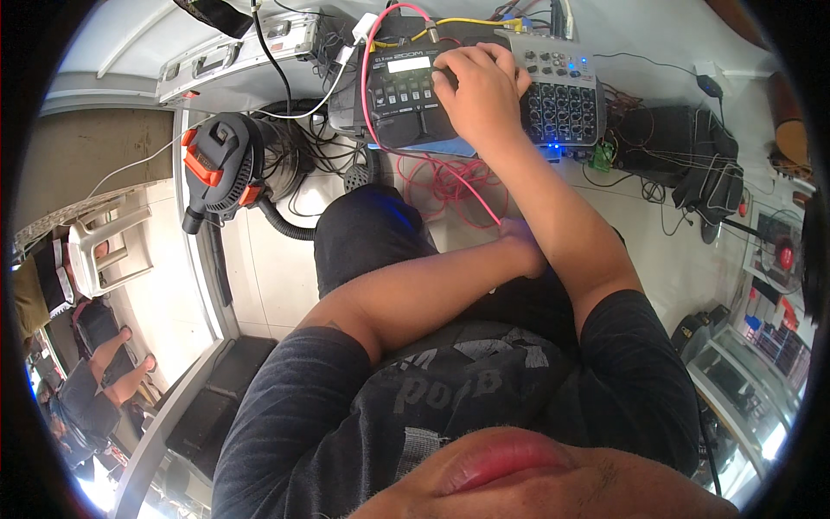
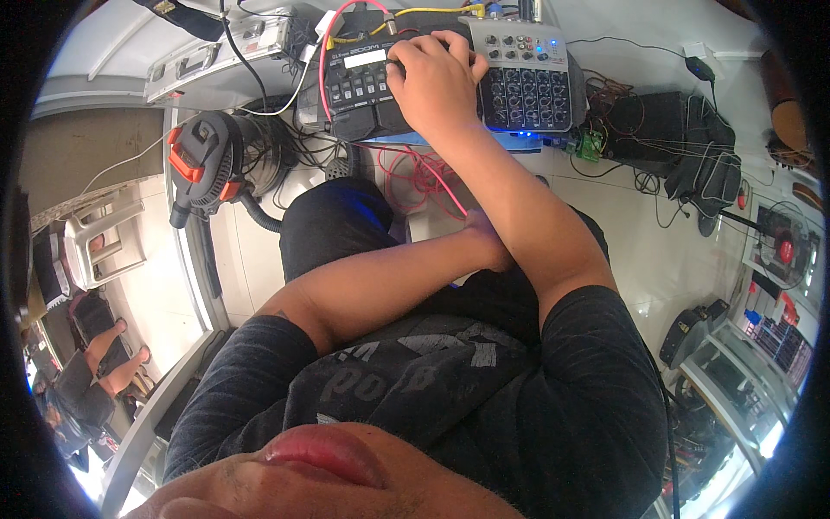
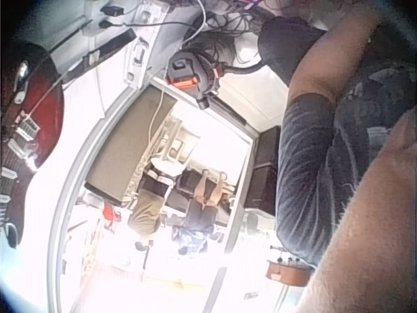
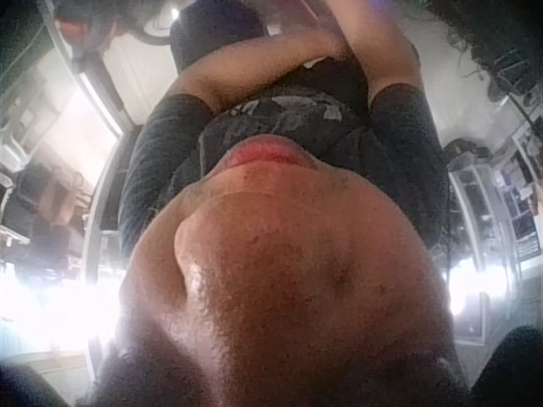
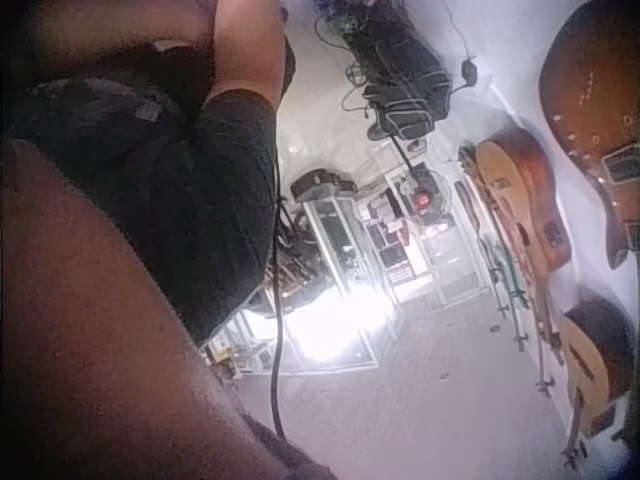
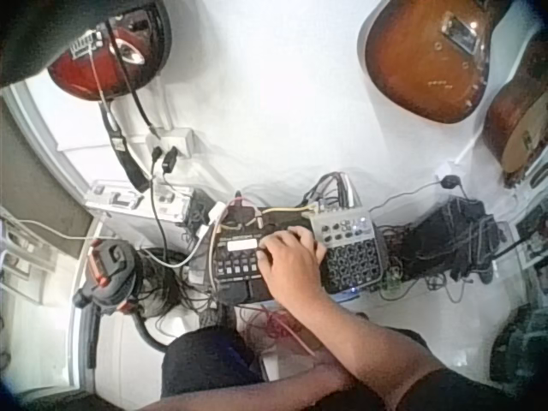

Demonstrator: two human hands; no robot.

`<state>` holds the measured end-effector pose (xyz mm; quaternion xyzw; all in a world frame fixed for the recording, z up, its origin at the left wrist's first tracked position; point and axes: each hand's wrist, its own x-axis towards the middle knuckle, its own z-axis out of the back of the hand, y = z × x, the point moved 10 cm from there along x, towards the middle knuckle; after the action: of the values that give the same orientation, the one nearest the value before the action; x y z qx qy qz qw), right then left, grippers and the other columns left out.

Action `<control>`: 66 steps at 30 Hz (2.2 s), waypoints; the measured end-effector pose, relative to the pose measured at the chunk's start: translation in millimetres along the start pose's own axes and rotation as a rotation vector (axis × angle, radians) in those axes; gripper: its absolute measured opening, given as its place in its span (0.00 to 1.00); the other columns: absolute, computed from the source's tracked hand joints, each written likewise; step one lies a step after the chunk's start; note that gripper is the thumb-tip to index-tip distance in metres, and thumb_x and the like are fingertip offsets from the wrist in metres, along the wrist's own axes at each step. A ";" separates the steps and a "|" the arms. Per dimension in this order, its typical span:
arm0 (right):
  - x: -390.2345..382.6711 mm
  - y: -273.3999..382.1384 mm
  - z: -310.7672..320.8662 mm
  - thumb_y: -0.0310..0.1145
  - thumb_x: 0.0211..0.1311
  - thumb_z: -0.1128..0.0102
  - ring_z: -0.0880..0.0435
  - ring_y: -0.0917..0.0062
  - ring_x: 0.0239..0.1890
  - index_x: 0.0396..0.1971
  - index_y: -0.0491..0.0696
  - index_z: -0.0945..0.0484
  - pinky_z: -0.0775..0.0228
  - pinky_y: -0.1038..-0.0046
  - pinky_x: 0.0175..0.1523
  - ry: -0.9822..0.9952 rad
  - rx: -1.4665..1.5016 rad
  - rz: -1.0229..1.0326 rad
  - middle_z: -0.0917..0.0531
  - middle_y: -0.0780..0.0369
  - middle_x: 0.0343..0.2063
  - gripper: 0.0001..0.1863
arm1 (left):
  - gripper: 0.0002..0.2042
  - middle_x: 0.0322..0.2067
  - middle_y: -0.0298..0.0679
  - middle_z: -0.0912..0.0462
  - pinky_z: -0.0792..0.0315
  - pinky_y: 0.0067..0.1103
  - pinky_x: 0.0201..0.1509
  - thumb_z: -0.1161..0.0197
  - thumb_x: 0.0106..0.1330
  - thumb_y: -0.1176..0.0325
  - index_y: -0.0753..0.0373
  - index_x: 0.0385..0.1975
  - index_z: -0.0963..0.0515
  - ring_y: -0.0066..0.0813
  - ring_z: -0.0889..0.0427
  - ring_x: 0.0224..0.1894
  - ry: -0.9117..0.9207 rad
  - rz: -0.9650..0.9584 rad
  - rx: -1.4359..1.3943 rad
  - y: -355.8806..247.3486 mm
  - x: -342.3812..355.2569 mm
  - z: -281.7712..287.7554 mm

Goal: The person turns knobs and presses buttons on an audio processor and a mixer, while holding an audio cable and connecting it to the devices.

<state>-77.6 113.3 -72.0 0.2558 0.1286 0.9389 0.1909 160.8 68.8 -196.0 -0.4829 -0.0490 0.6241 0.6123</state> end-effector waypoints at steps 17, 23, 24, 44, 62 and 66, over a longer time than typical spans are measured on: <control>-1.8 -1.0 -0.7 0.40 0.69 0.27 0.25 0.62 0.69 0.46 0.61 0.08 0.46 0.45 0.70 0.004 0.006 0.019 0.10 0.71 0.52 0.09 | 0.30 0.82 0.43 0.31 0.27 0.50 0.76 0.42 0.82 0.54 0.45 0.82 0.31 0.47 0.30 0.82 0.085 -0.008 0.018 -4.4 -7.6 0.0; -2.0 -1.9 -1.4 0.40 0.69 0.27 0.25 0.62 0.70 0.45 0.61 0.08 0.47 0.44 0.71 0.011 0.014 0.008 0.10 0.72 0.53 0.08 | 0.32 0.79 0.33 0.24 0.22 0.48 0.68 0.32 0.74 0.58 0.40 0.79 0.25 0.37 0.23 0.78 -0.011 0.029 0.033 -0.7 -1.9 -0.7; -1.7 -1.9 -1.3 0.40 0.69 0.27 0.25 0.62 0.70 0.45 0.61 0.08 0.46 0.44 0.71 0.010 0.012 0.004 0.10 0.72 0.52 0.07 | 0.32 0.79 0.33 0.24 0.22 0.48 0.68 0.32 0.74 0.58 0.40 0.79 0.25 0.38 0.23 0.78 -0.005 0.027 0.041 -0.6 -1.2 -1.6; 0.6 3.8 -0.2 0.43 0.69 0.26 0.26 0.61 0.70 0.48 0.60 0.09 0.46 0.44 0.70 0.027 0.024 -0.010 0.10 0.70 0.52 0.11 | 0.31 0.79 0.34 0.24 0.24 0.52 0.70 0.32 0.75 0.55 0.41 0.79 0.25 0.40 0.24 0.79 -0.017 0.016 0.025 5.0 6.7 -10.8; 9.5 20.2 -14.5 0.41 0.65 0.22 0.25 0.61 0.68 0.44 0.59 0.08 0.43 0.45 0.67 0.022 0.042 0.118 0.13 0.71 0.54 0.10 | 0.30 0.81 0.36 0.29 0.25 0.49 0.73 0.37 0.79 0.52 0.41 0.81 0.29 0.45 0.28 0.80 0.010 0.005 0.028 1.5 -3.4 -4.5; 9.3 16.9 -13.9 0.42 0.65 0.21 0.25 0.61 0.68 0.43 0.58 0.09 0.42 0.46 0.67 0.017 0.038 0.102 0.12 0.71 0.53 0.10 | 0.30 0.80 0.36 0.28 0.25 0.49 0.72 0.37 0.79 0.54 0.39 0.81 0.29 0.44 0.28 0.80 0.038 0.009 0.015 -0.9 -5.0 -1.5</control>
<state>-97.3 100.1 -73.9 0.2578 0.1346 0.9470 0.1367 161.3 64.2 -193.5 -0.4904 -0.0304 0.6179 0.6139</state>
